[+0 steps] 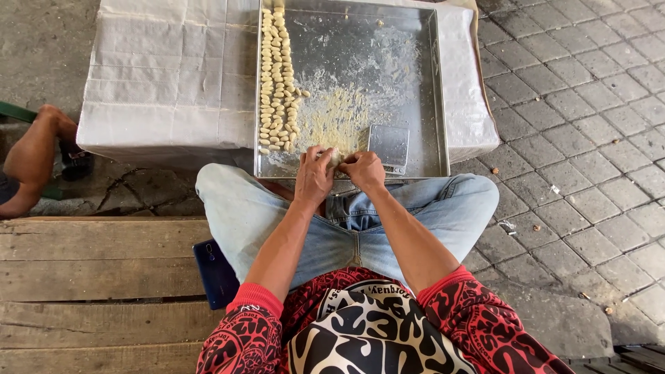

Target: The person is shaping small pieces of dough into balls and weighing each one on a digital scale before placing it in a tray.

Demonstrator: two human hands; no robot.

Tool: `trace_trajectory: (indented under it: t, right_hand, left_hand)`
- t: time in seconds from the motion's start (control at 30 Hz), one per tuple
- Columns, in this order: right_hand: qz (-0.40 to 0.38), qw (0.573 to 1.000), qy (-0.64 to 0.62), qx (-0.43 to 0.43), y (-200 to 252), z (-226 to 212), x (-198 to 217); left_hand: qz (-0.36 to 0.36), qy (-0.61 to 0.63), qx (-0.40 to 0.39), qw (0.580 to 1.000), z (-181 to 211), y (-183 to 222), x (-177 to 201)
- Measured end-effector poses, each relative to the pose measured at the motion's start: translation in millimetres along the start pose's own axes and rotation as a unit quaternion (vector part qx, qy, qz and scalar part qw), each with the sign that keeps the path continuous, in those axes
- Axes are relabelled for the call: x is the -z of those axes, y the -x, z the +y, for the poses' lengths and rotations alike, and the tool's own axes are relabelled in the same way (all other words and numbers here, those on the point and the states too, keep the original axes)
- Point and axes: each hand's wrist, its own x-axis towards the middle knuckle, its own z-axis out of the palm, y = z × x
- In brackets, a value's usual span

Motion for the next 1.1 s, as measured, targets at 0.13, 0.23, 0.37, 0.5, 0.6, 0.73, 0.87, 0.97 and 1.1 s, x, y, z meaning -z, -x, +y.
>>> trace_trajectory:
  t: [0.13,0.23,0.37,0.5,0.6,0.73,0.87,0.97,1.1]
  right_hand:
    - [-0.044,0.999,-0.018,-0.018,-6,5,4]
    - [-0.067,0.993,-0.100,-0.002,-8,12,14]
    - [-0.051,0.931,-0.361,0.000,12,7,55]
    - [0.066,0.947,-0.307,0.064,-18,53,62]
    - [0.108,0.981,-0.110,0.119,-5,52,85]
    - [0.130,0.981,-0.081,0.121,-12,60,86]
    - [0.130,0.985,-0.060,0.099,-19,65,80]
    - [0.161,0.980,-0.051,0.109,-19,66,72]
    - [0.201,0.964,-0.013,0.172,-2,44,75]
  left_hand:
    - [-0.012,0.014,0.020,1.000,9,2,11]
    - [-0.015,0.015,0.021,1.000,5,1,6]
    - [-0.023,0.042,0.023,0.999,13,2,18]
    - [-0.006,0.075,0.005,0.997,6,2,17]
    - [0.005,0.052,-0.017,0.998,-2,1,9]
    - [0.016,0.061,-0.025,0.998,-3,2,11]
    - [0.027,0.057,-0.040,0.997,-8,1,10]
    - [0.051,0.069,-0.054,0.995,-10,2,5]
    - [0.111,0.067,-0.028,0.991,7,5,8]
